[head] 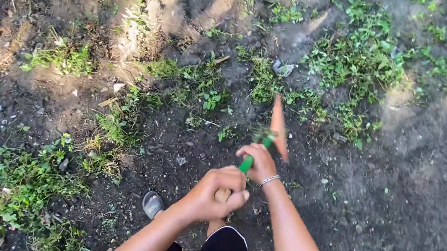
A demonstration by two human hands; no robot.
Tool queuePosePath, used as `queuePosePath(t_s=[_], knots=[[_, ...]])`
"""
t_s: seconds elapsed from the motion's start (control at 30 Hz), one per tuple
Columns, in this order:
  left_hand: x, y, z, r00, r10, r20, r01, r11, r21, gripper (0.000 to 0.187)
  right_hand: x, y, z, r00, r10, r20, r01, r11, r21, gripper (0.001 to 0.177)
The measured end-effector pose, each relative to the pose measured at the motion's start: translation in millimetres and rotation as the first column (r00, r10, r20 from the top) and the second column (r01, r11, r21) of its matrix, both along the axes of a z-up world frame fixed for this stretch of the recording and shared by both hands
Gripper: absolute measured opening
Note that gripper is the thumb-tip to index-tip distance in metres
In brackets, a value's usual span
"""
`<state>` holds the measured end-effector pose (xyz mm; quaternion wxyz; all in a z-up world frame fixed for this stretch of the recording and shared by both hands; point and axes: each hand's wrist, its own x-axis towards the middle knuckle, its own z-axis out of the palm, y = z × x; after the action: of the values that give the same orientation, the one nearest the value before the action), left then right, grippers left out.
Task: Rake leaves and debris into a pile in a backyard area.
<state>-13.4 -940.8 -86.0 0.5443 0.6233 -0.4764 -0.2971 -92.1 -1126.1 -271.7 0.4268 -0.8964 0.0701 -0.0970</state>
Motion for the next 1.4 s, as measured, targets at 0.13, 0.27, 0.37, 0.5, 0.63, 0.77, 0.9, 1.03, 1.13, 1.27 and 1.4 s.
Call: queuePosePath(t_s=[0.13, 0.27, 0.37, 0.5, 0.63, 0.77, 0.9, 1.03, 1.13, 1.27, 1.4], knots=[[-28, -1, -75, 0.966, 0.221, -0.134, -0.216, 0.975, 0.05, 0.02, -3, -1, -139, 0.99, 0.089, -0.113, -0.084, 0.995, 0.053, 0.013], [-37, 16, -25, 0.934, 0.352, 0.066, -0.353, 0.878, 0.323, 0.018, 32, 73, -120, 0.972, 0.198, 0.126, -0.234, 0.855, 0.463, 0.011], [-16, 22, 23, 0.923, 0.283, 0.261, -0.345, 0.91, 0.231, 0.015, 85, 110, -22, 0.935, 0.116, 0.336, -0.244, 0.897, 0.368, 0.013], [-1, 31, 92, 0.922, 0.187, 0.339, -0.263, 0.945, 0.193, 0.017, 83, 114, 21, 0.932, 0.036, 0.361, -0.147, 0.947, 0.285, 0.013], [29, 44, 90, 0.987, 0.108, 0.116, -0.124, 0.983, 0.138, 0.026, 47, 85, 48, 0.994, 0.026, 0.11, -0.042, 0.989, 0.14, 0.018], [35, 57, -25, 0.985, 0.006, -0.173, -0.004, 1.0, 0.011, 0.022, 9, 67, -25, 0.969, -0.111, -0.22, 0.111, 0.994, -0.013, 0.02], [30, 79, -27, 0.989, 0.045, -0.143, -0.024, 0.989, 0.143, 0.029, 47, 114, -143, 0.971, -0.036, -0.236, 0.149, 0.863, 0.484, 0.005], [57, 98, 34, 0.982, 0.026, 0.188, -0.087, 0.942, 0.324, 0.025, 123, 185, -93, 0.992, 0.033, -0.124, 0.088, 0.528, 0.844, 0.005], [75, 107, 79, 0.953, -0.07, 0.293, -0.035, 0.941, 0.336, 0.021, 145, 199, -9, 0.974, 0.087, 0.208, -0.159, 0.919, 0.361, 0.013], [101, 117, 105, 0.967, -0.121, 0.224, 0.084, 0.983, 0.165, 0.023, 128, 181, 55, 0.971, -0.004, 0.237, -0.069, 0.951, 0.302, 0.016], [94, 117, 38, 0.973, -0.231, -0.006, 0.231, 0.973, 0.024, 0.02, 38, 163, 24, 0.991, -0.116, -0.065, 0.121, 0.989, 0.08, 0.017]])
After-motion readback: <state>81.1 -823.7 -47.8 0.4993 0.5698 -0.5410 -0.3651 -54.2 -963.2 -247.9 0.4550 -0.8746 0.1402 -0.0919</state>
